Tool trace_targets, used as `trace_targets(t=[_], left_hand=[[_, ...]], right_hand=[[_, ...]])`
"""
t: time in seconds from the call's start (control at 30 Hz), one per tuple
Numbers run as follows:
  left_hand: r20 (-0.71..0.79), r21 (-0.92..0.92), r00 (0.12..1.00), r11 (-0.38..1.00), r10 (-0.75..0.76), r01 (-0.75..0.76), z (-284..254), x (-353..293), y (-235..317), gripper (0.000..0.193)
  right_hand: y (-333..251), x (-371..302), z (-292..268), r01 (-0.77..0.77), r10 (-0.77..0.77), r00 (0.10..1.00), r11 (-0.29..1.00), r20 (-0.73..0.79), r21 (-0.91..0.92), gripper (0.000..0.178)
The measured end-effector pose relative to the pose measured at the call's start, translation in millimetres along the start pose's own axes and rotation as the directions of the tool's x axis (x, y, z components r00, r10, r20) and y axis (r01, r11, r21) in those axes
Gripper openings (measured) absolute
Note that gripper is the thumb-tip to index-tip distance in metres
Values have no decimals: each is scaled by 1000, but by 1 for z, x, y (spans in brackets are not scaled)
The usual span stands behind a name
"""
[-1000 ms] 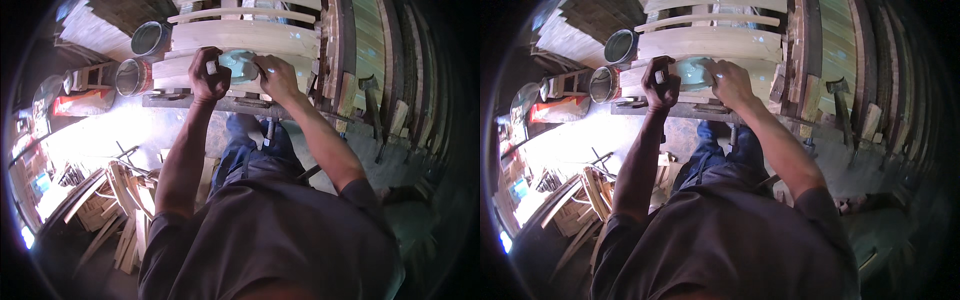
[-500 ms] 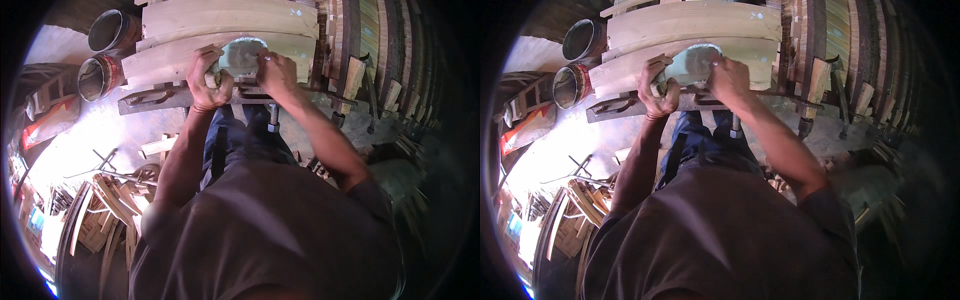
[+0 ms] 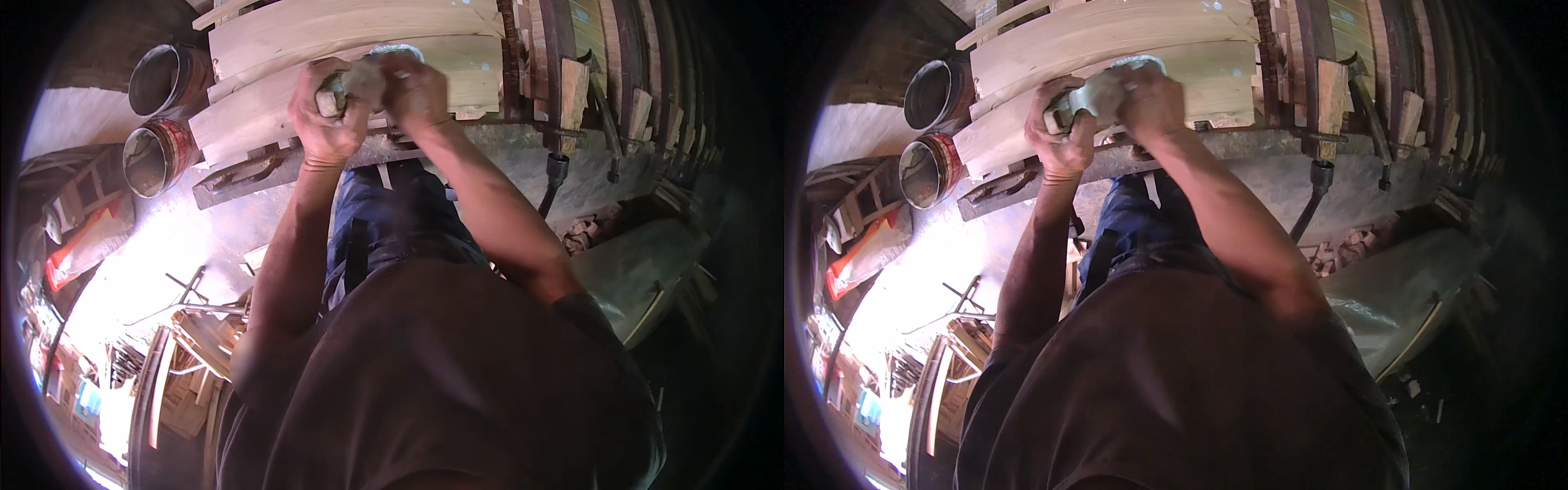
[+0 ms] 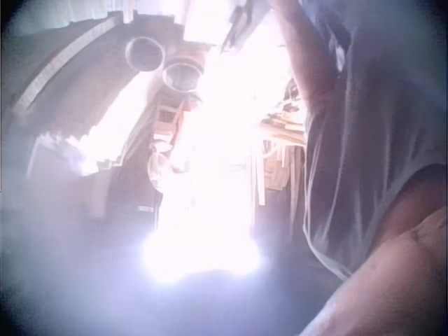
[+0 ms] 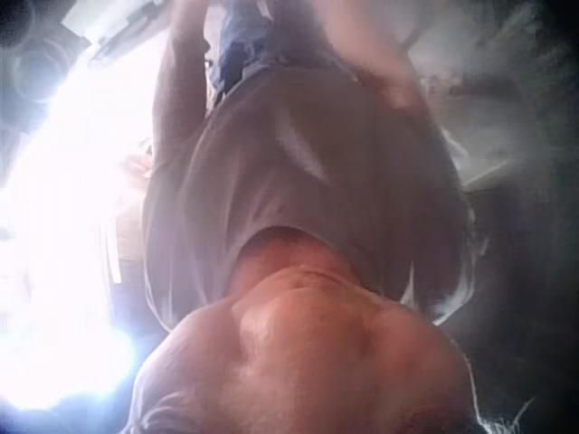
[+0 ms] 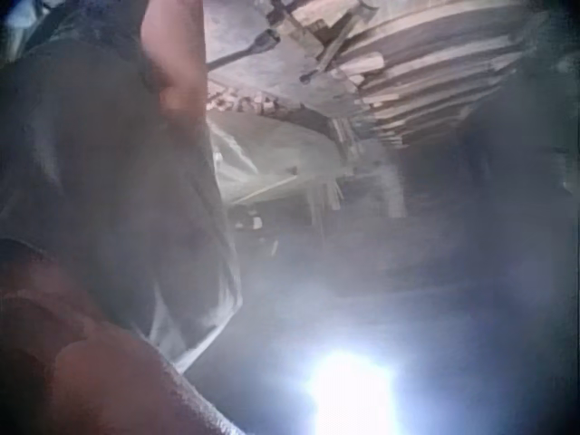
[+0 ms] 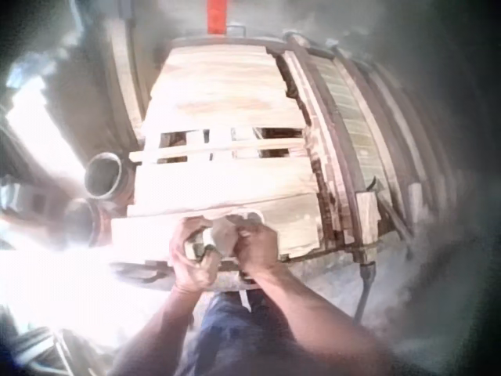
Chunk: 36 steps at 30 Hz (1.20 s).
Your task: The person applies a light-colored finish to curved wooden strips using a paintbrush. They repeatedly dip the brush into a small container, spread the finish along each strip, and place the finished pieces on a workbench.
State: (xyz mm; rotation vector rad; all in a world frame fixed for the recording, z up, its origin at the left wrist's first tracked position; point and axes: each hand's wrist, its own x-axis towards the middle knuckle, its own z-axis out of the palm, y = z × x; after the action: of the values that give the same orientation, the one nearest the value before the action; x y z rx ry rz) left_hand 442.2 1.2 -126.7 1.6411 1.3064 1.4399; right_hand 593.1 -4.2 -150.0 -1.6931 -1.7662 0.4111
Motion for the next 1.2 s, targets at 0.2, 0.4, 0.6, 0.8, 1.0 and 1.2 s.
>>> trace_targets(t=[0.2, 0.4, 0.6, 0.8, 1.0, 1.2], left_hand=[[18, 15, 996, 996, -87, 87, -1, 3, 9, 34], [93, 74, 993, 995, -69, 62, -2, 10, 4, 34], [45, 83, 993, 991, -113, 109, -1, 8, 4, 35], [66, 57, 994, 995, -86, 82, 0, 8, 6, 37], [55, 45, 998, 999, -31, 29, 0, 5, 1, 37], [39, 105, 999, 995, -4, 0, 3, 8, 9, 37]], right_hand=[[17, -7, -12, 368, -354, 899, 930, 257, -4, 28], [15, 7, 1, 187, -193, 980, 978, 54, 96, 24], [11, 20, -28, 230, -212, 830, 973, 515, 29, 19], [3, 19, 2, 348, -337, 875, 937, 349, 31, 23], [23, 28, -31, 531, -424, 611, 846, 668, 51, 24], [20, 36, -5, 583, -522, 723, 812, 454, 5, 23]])
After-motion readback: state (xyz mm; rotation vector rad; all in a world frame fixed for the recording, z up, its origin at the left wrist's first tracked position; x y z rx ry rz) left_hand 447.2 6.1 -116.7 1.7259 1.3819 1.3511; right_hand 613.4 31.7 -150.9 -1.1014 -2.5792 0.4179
